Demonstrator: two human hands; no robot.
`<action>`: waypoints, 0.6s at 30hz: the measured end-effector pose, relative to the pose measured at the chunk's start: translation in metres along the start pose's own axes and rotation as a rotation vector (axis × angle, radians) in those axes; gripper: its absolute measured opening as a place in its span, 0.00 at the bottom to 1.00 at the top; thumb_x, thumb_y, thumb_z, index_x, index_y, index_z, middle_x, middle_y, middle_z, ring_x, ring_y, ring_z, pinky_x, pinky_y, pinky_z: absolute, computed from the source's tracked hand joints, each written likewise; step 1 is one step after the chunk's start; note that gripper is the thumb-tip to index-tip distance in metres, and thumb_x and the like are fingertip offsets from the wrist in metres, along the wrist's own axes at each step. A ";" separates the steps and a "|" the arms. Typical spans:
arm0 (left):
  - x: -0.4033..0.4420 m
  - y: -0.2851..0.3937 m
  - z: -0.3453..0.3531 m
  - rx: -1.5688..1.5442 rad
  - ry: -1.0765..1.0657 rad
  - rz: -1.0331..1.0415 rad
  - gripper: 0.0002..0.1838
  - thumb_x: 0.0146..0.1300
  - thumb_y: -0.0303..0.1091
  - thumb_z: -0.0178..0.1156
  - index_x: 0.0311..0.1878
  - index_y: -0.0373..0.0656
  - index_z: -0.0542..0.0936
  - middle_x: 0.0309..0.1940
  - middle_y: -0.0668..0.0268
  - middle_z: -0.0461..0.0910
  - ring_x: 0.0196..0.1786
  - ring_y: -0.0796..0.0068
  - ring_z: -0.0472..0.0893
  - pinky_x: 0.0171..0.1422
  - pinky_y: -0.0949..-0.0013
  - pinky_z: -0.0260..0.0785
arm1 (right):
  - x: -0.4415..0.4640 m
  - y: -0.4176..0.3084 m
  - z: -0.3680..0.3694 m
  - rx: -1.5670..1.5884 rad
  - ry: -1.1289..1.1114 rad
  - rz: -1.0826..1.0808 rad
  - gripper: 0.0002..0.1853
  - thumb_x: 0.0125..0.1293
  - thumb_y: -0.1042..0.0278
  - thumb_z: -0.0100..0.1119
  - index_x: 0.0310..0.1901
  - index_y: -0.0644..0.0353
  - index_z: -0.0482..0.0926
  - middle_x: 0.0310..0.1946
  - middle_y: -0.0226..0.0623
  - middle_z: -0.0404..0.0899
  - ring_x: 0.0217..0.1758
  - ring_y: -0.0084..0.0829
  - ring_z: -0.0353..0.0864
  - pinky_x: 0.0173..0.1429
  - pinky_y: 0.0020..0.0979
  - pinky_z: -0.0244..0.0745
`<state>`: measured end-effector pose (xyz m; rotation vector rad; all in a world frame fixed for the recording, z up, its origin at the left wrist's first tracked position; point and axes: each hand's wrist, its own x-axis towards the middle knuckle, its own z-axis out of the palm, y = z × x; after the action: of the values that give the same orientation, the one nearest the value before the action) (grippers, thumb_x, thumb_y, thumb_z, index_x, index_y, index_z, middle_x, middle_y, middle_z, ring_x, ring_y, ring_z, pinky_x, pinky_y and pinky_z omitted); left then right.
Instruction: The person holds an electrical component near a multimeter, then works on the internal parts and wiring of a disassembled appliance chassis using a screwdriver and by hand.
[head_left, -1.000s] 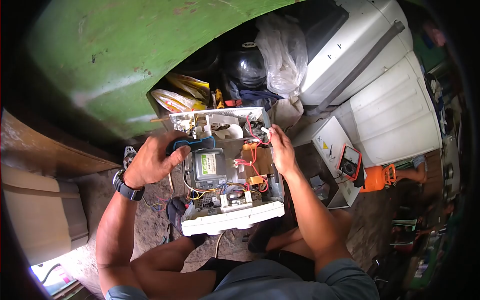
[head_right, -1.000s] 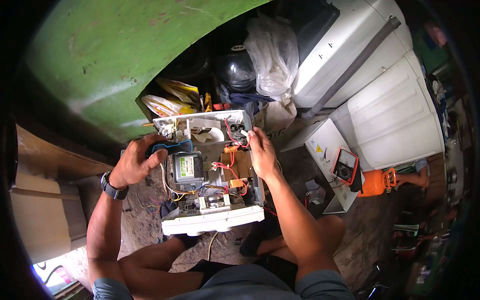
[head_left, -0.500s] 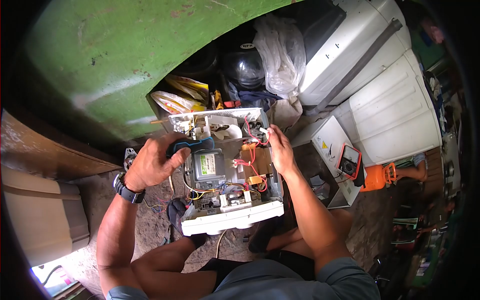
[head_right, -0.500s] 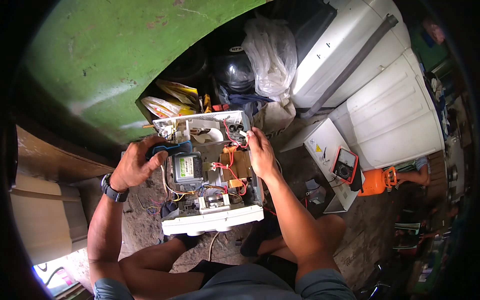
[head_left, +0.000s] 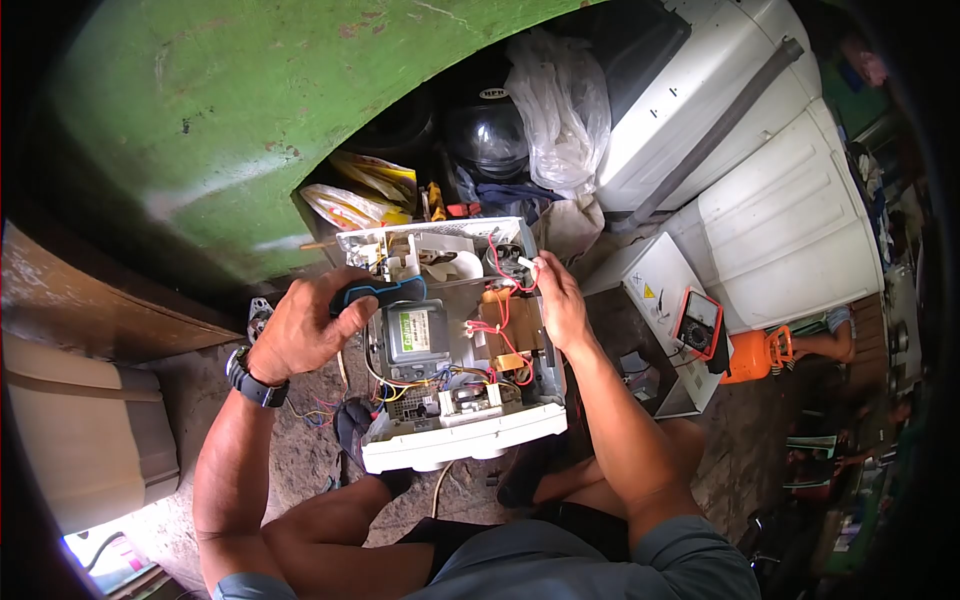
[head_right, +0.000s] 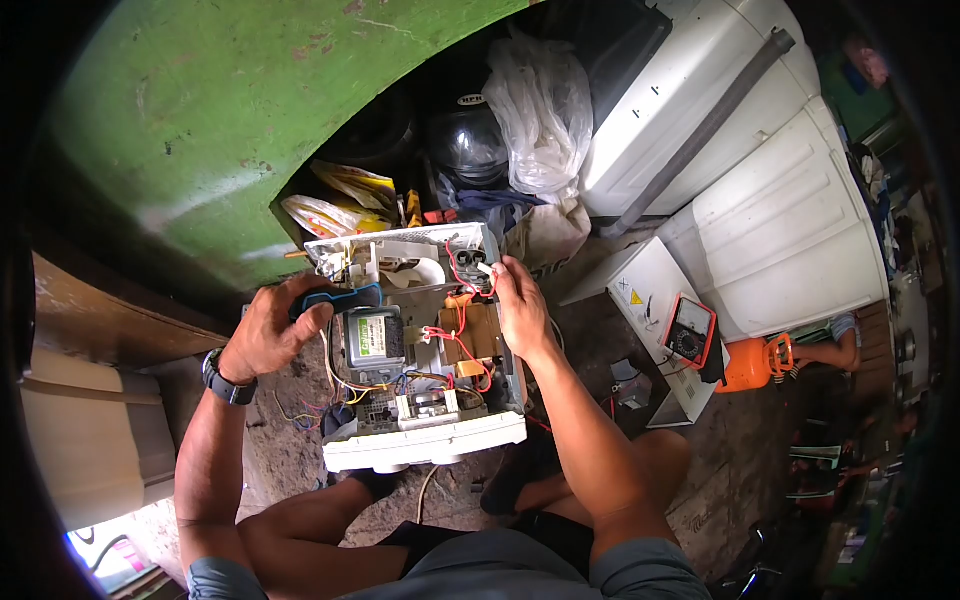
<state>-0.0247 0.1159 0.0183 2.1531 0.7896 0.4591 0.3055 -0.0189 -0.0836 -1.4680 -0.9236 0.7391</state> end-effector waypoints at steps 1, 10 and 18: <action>0.000 0.001 0.000 0.000 -0.001 0.000 0.25 0.71 0.53 0.63 0.55 0.38 0.83 0.39 0.52 0.87 0.42 0.54 0.87 0.50 0.59 0.78 | 0.000 -0.002 0.000 0.000 0.000 0.001 0.19 0.83 0.54 0.49 0.51 0.66 0.77 0.38 0.25 0.77 0.42 0.20 0.73 0.51 0.26 0.71; 0.000 -0.011 0.006 -0.035 0.047 0.032 0.25 0.71 0.48 0.64 0.56 0.33 0.83 0.34 0.51 0.86 0.35 0.60 0.86 0.44 0.60 0.77 | -0.002 -0.009 0.003 -0.016 -0.002 -0.002 0.18 0.84 0.55 0.49 0.50 0.65 0.77 0.36 0.24 0.75 0.42 0.18 0.71 0.50 0.25 0.70; -0.001 -0.005 0.005 -0.023 0.022 0.069 0.24 0.71 0.44 0.65 0.60 0.33 0.80 0.38 0.48 0.86 0.40 0.51 0.87 0.47 0.55 0.77 | -0.001 -0.004 0.004 -0.068 0.051 0.018 0.22 0.83 0.54 0.50 0.58 0.68 0.77 0.41 0.28 0.79 0.45 0.20 0.74 0.54 0.26 0.71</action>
<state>-0.0246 0.1144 0.0110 2.1630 0.7205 0.5262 0.3013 -0.0174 -0.0802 -1.5499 -0.9045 0.6862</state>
